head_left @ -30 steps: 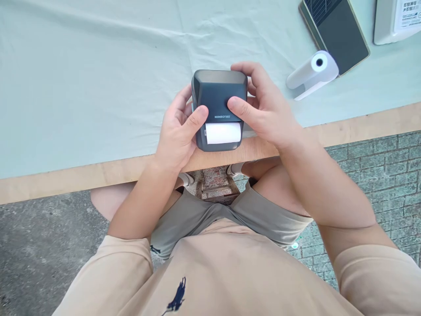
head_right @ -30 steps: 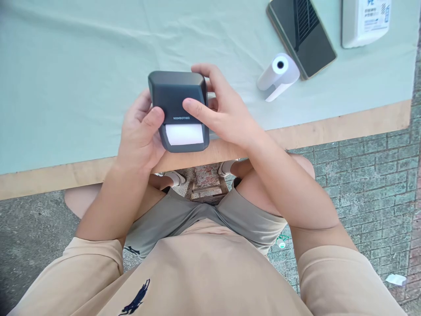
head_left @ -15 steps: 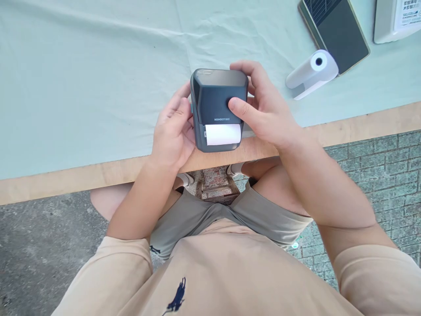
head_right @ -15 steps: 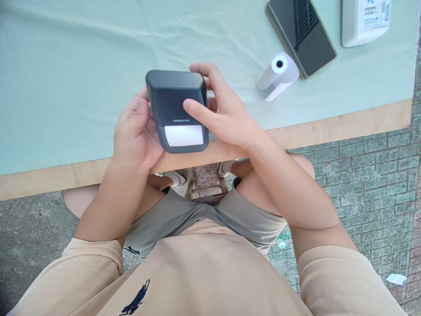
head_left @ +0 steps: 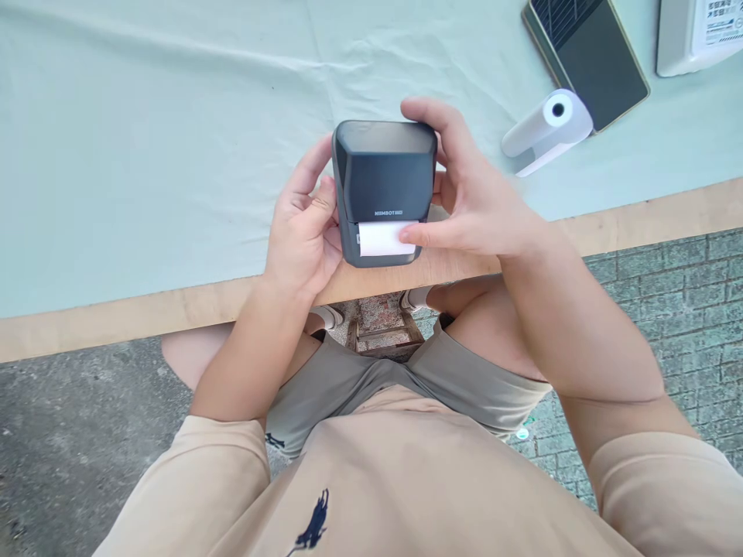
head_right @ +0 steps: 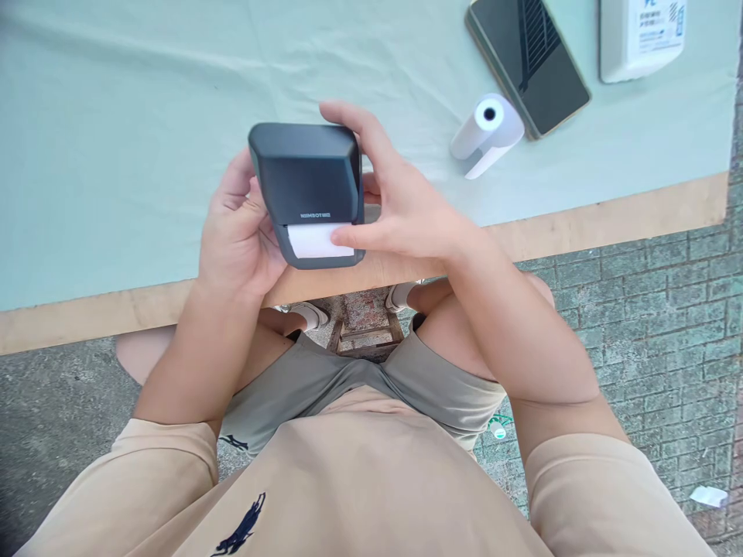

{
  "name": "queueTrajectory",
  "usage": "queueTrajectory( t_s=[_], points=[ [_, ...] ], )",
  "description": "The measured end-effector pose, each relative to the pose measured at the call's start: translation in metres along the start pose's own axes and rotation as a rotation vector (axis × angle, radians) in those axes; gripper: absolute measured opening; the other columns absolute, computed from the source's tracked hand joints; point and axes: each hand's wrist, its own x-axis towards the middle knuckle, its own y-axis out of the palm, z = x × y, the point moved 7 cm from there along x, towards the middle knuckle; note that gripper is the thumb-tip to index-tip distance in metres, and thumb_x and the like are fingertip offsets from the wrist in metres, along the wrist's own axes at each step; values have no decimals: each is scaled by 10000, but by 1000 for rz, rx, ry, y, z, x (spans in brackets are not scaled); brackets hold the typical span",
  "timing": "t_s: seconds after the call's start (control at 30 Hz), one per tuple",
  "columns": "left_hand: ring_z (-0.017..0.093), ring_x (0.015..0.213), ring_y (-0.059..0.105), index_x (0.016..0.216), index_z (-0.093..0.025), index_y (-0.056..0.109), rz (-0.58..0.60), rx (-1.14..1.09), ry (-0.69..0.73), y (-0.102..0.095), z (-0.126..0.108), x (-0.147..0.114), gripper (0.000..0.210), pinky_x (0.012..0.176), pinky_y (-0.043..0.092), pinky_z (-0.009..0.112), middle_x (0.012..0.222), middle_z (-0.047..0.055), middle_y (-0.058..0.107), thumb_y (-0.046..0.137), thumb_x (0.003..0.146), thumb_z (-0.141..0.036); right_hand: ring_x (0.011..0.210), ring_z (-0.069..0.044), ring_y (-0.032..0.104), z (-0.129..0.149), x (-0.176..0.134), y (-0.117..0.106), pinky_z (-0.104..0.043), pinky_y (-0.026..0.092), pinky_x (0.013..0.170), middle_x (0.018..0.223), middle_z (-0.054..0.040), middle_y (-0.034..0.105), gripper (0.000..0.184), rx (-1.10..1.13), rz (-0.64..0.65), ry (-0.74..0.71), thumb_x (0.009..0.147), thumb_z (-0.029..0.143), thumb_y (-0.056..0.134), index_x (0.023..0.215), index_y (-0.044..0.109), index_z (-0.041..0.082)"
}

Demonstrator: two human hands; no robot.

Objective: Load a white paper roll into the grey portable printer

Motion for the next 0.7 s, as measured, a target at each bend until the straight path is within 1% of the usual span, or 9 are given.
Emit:
queueTrajectory(
  t_s=[0.1,0.2,0.27,0.33,0.4,0.47,0.53,0.63,0.7],
  points=[
    [222,1266,626,1259,-342,575,-18,5,-7,-2,1,0,296,1039,561,392,1056,-38,732,549,968,-394,1274,-211,485,5,0,-9,-306,562,928,1497,-22,392,780,-89,-60,-25,697,525,810,1325,387,337],
    [257,1376,526,1282,-336,552,-6,3,-16,-2,0,0,359,1132,486,440,1087,-40,733,608,936,-416,1007,-172,557,19,-2,-24,-277,526,707,1130,-26,538,621,-191,-320,-128,676,616,797,1089,474,284],
    [274,1403,492,1297,-325,543,4,6,-21,-1,1,0,416,1148,463,452,1071,-32,735,643,910,-437,755,-138,508,32,-6,-32,-280,459,580,849,6,431,541,-228,-529,-216,704,677,748,838,420,268],
    [274,1391,506,1303,-318,546,11,13,-26,-1,2,0,441,1119,487,436,1059,-22,733,653,898,-457,647,-130,475,42,-7,-30,-298,479,590,754,17,312,522,-249,-631,-250,811,609,683,713,308,260],
    [259,1352,548,1292,-324,561,12,12,-11,-1,3,0,430,1074,520,405,1059,-22,728,650,896,-466,662,-140,513,48,-5,-26,-321,547,701,733,12,313,449,-241,-656,-251,902,434,627,687,275,258],
    [246,1314,582,1282,-329,572,6,10,9,-1,2,0,409,1052,531,385,1066,-23,724,635,902,-467,735,-145,569,54,-5,-23,-330,579,823,731,9,353,396,-208,-666,-286,917,294,609,684,291,260],
    [239,1293,596,1287,-326,572,0,6,13,-1,0,-1,398,1057,525,380,1081,-23,723,623,912,-452,852,-149,628,58,-6,-20,-332,575,927,748,7,413,351,-204,-653,-325,912,256,620,691,346,263],
    [233,1308,579,1297,-309,567,18,-10,-19,2,-1,-3,393,1093,495,363,1141,-31,717,626,921,-405,1067,-174,647,59,-6,-14,-358,554,976,839,-4,567,194,-317,-562,-355,918,263,608,766,487,266],
    [229,1318,572,1284,-300,574,29,-24,-21,3,-2,-3,376,1103,488,352,1157,-34,715,627,923,-389,1047,-204,646,59,-5,-9,-419,529,967,927,-8,669,117,-502,-499,-369,931,314,586,833,548,262]
  ],
)
